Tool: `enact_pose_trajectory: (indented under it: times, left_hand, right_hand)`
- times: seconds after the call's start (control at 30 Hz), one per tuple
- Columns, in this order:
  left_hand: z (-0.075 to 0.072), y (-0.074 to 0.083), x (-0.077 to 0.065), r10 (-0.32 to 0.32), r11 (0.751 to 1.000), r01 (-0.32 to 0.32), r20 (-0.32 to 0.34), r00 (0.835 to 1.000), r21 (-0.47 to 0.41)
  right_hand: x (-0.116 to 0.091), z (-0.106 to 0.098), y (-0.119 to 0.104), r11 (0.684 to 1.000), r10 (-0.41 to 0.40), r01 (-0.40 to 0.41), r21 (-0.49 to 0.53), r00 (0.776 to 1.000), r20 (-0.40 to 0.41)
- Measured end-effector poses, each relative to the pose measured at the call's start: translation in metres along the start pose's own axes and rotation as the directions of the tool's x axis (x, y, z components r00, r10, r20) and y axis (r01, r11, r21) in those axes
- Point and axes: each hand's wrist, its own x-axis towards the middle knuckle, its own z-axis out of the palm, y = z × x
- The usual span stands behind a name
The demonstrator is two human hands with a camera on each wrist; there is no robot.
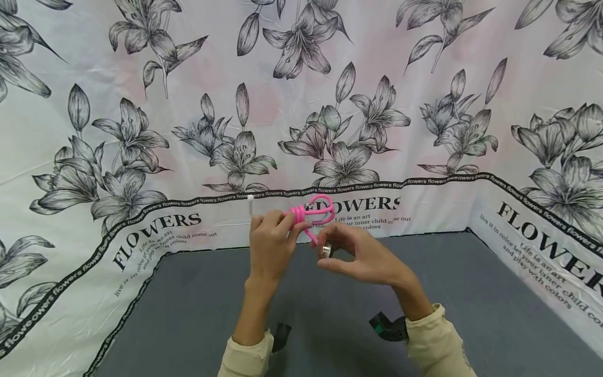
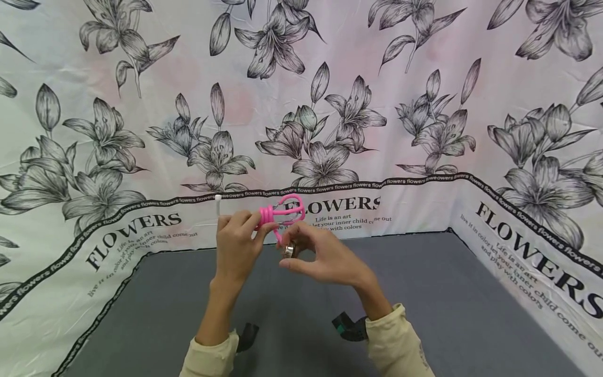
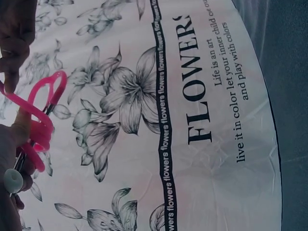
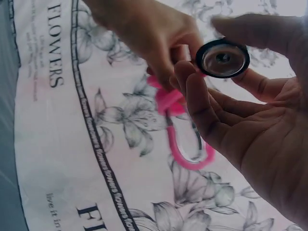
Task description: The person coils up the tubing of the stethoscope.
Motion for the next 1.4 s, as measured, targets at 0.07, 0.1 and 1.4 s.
enact_pose_trajectory:
  times: [0.07, 0.1, 1.4]
  left_hand:
    - [-0.001, 0.0, 0.0, 0.005, 1.0, -0.005, 0.023, 1.0, -0.005]
    - [-0.001, 0.0, 0.0, 0.01, 1.0, -0.009, 0.036, 0.999, -0.009]
    - [-0.006, 0.014, 0.003, -0.004, 0.944, 0.043, 0.118, 0.993, -0.326]
  right_hand:
    - [-0.002, -0.005, -0.001, 1.0, -0.01, 0.009, -0.019, 0.999, -0.04]
    - [-0.003, -0.007, -0.002, 0.999, -0.014, 0.012, -0.034, 0.998, -0.069]
    - [-0.002, -0.025, 0.034, 0.91, -0.259, 0.129, -0.394, 0.919, -0.296]
